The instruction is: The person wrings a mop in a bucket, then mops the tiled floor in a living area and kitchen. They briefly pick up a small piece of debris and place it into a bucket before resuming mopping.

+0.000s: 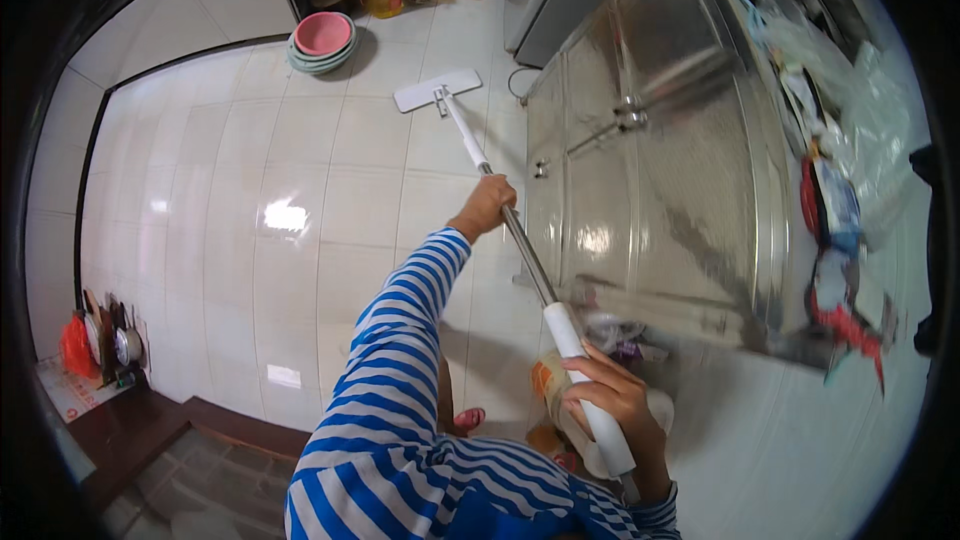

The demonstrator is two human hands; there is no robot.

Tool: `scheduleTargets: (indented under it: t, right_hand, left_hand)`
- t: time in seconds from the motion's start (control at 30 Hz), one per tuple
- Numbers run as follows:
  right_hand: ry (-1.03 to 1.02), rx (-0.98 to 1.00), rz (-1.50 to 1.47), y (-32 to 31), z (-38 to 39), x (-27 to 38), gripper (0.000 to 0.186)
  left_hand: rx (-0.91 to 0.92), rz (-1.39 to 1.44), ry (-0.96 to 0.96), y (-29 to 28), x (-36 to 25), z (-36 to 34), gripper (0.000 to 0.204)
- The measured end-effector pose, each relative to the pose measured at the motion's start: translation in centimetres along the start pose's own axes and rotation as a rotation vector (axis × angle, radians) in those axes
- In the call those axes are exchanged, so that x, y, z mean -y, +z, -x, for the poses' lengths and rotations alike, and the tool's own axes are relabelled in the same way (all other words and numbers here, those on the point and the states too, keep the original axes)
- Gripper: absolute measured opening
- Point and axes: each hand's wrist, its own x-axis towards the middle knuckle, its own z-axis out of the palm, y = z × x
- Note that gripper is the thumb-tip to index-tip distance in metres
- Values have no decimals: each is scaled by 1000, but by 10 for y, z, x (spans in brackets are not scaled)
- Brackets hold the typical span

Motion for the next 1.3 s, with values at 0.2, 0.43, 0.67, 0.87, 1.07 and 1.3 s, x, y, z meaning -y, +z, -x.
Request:
scheduleTargets:
  t: [0.2, 0.43, 0.67, 0.87, 1.07, 1.3]
  right_hand:
    - [151, -67, -38, 12, 194, 31, 16]
    - [217, -274, -206, 28, 390, 67, 18]
    - [306, -233, -74, -7, 511, 151, 34]
    - [245, -456, 3, -9, 549, 188, 37]
    - [246, -526, -118, 6, 545, 186, 23]
    - [245, -583, -214, 86, 540, 131, 15]
  left_hand:
    - [-30, -15, -116, 97, -189, 75, 29]
    - [162, 142, -110, 157, -357, 149, 25]
    - [173, 299, 22, 157, -511, 201, 28]
    - [351, 426, -108, 119, -570, 225, 12]
    - [154, 344, -124, 111, -555, 237, 12]
    - [253, 197, -110, 140, -441, 254, 27]
